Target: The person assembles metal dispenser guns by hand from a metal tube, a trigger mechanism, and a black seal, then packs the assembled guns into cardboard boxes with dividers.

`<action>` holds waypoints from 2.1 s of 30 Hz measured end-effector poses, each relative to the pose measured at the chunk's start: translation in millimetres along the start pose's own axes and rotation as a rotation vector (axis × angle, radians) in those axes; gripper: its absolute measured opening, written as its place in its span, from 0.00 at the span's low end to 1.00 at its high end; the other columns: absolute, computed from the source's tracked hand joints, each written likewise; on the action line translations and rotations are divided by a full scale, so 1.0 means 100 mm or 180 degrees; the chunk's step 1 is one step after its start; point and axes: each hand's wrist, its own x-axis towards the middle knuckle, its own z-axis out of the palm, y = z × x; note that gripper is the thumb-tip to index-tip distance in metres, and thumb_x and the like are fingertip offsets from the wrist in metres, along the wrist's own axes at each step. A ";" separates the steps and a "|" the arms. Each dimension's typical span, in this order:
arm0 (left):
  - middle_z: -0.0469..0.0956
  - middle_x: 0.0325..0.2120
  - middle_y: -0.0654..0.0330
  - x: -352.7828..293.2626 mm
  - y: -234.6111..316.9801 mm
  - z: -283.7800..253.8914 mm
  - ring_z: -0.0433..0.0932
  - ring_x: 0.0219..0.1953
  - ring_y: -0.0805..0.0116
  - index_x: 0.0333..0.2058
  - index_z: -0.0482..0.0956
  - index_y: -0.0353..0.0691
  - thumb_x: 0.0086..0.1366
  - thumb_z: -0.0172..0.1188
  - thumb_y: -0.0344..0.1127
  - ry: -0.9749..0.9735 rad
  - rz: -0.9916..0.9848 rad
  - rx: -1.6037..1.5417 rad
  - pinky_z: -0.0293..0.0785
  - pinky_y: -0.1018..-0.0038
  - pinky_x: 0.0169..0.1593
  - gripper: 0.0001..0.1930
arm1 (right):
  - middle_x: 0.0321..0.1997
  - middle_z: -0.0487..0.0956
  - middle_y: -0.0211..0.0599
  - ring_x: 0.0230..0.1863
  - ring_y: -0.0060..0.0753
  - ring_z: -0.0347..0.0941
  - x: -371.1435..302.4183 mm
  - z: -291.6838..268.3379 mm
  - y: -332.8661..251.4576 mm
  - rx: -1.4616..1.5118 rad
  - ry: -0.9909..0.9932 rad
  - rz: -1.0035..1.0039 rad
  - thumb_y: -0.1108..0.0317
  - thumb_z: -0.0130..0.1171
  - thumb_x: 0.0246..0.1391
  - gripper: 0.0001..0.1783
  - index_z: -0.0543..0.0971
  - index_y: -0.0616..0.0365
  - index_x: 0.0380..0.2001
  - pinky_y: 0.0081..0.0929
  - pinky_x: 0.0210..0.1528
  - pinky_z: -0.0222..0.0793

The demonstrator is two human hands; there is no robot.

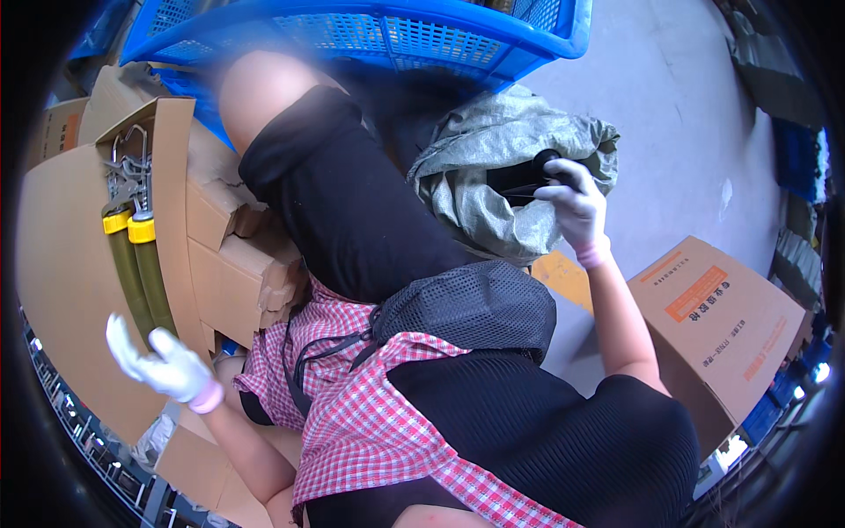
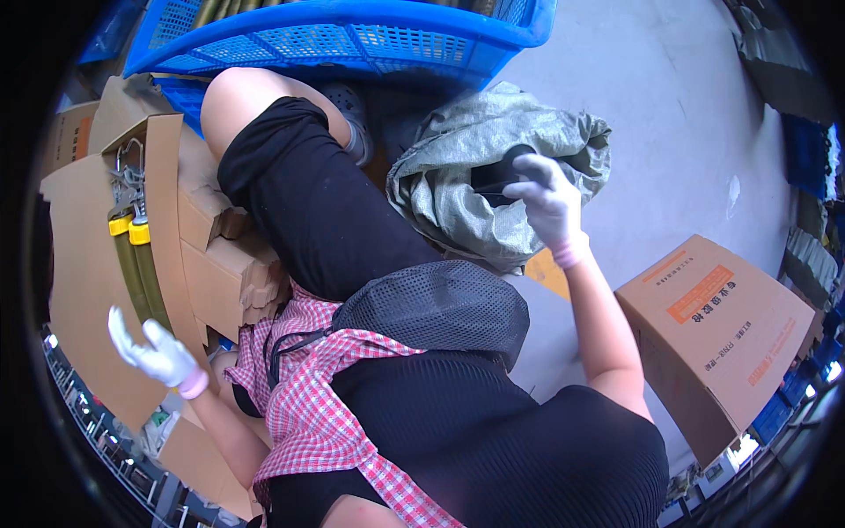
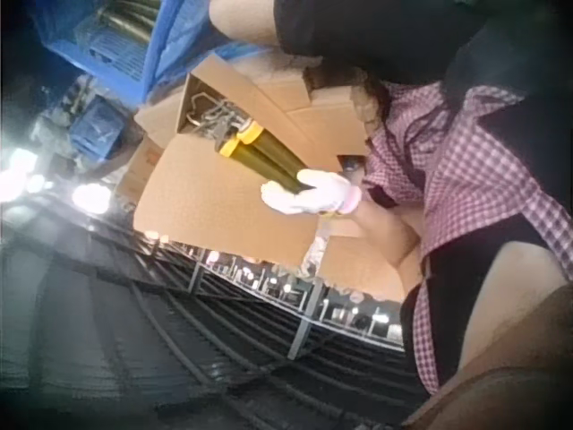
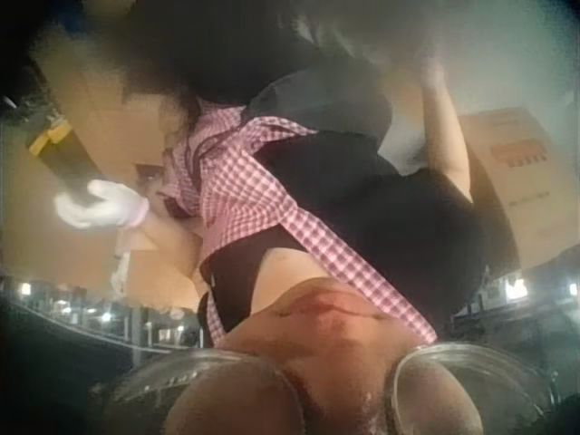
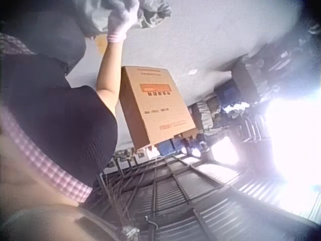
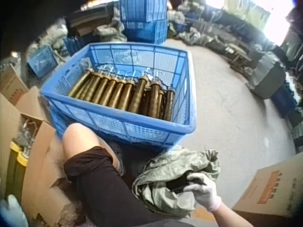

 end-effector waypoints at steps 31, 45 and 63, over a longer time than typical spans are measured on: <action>0.72 0.30 0.68 -0.10 0.25 -0.23 0.75 0.34 0.76 0.35 0.70 0.42 0.69 0.55 0.37 0.0591 -0.3427 -0.5745 0.75 0.74 0.39 0.07 | 0.44 0.75 0.48 0.44 0.48 0.76 1.93 1.21 -3.87 0.1147 -0.1172 -0.2331 0.79 0.62 0.43 0.22 0.77 0.57 0.46 0.32 0.45 0.73; 0.78 0.29 0.49 -0.09 -0.73 -0.08 0.79 0.30 0.44 0.36 0.69 0.38 0.62 0.59 0.46 -0.0642 -0.2022 -0.0873 0.76 0.55 0.30 0.16 | 0.47 0.72 0.58 0.47 0.51 0.71 2.34 1.95 -4.21 0.1140 -0.2008 -0.3230 0.72 0.60 0.46 0.41 0.58 0.63 0.65 0.40 0.51 0.67; 0.72 0.26 0.62 -0.63 -0.34 -0.89 0.76 0.25 0.64 0.41 0.76 0.47 0.53 0.63 0.49 -0.1894 -0.1323 0.1227 0.73 0.66 0.29 0.19 | 0.51 0.75 0.45 0.53 0.32 0.70 3.90 1.76 -2.92 0.3521 -0.2888 -0.0292 0.70 0.55 0.57 0.31 0.62 0.62 0.64 0.28 0.63 0.58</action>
